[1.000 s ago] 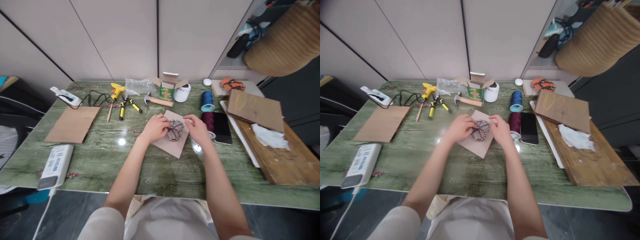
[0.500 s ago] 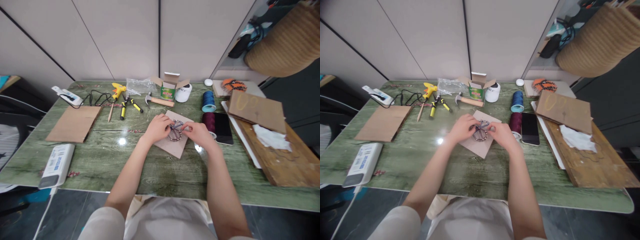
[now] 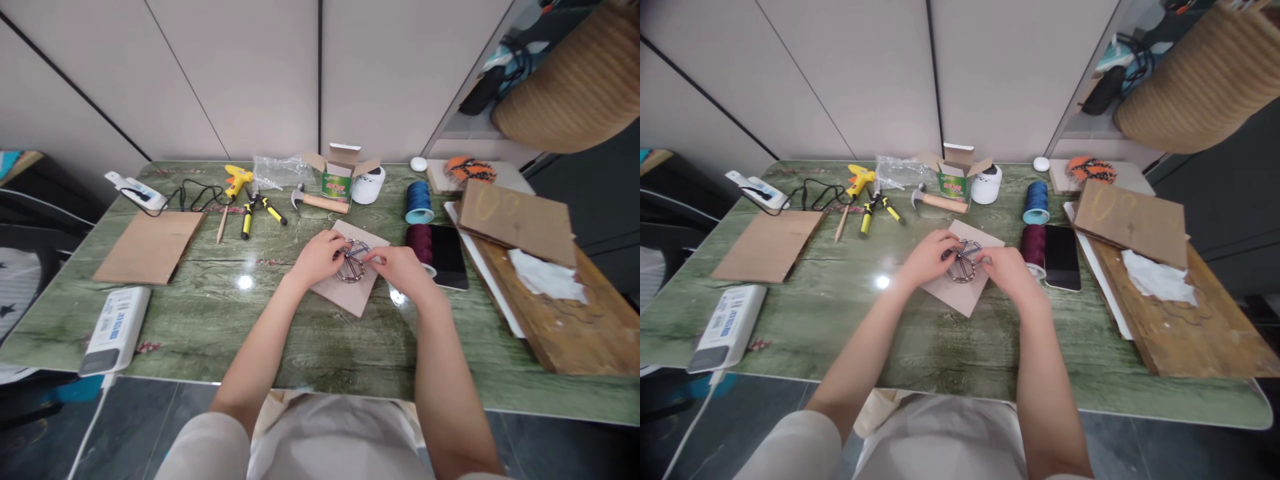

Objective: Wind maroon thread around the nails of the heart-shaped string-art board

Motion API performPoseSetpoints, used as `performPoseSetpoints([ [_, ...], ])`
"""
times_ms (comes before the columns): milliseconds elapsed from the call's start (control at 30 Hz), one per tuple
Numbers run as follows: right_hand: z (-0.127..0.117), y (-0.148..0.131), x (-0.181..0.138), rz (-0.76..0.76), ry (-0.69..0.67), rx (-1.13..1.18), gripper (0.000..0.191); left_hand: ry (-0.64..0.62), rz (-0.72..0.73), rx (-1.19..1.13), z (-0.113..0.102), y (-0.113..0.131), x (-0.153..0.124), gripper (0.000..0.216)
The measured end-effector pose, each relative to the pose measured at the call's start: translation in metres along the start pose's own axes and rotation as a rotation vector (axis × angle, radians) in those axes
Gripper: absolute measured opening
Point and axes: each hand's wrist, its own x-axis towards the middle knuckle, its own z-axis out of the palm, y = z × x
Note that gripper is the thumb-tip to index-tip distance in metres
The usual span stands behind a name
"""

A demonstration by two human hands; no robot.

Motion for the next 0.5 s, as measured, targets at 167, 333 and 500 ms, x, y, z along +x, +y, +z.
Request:
performPoseSetpoints([
  [167,0.0008,-0.0009,0.0016,0.003,0.042,-0.049,0.023,0.003,-0.031,-0.015,-0.002,0.0036,0.0009,0.027],
  [333,0.0012,-0.0034,0.002,0.039,0.058,-0.035,0.021,0.061,-0.135,-0.094,-0.002,0.0064,0.002,0.029],
  [500,0.0018,-0.0045,0.003,0.112,0.061,-0.046,0.022,0.124,-0.196,-0.227,0.0032,0.0026,0.0027,0.027],
])
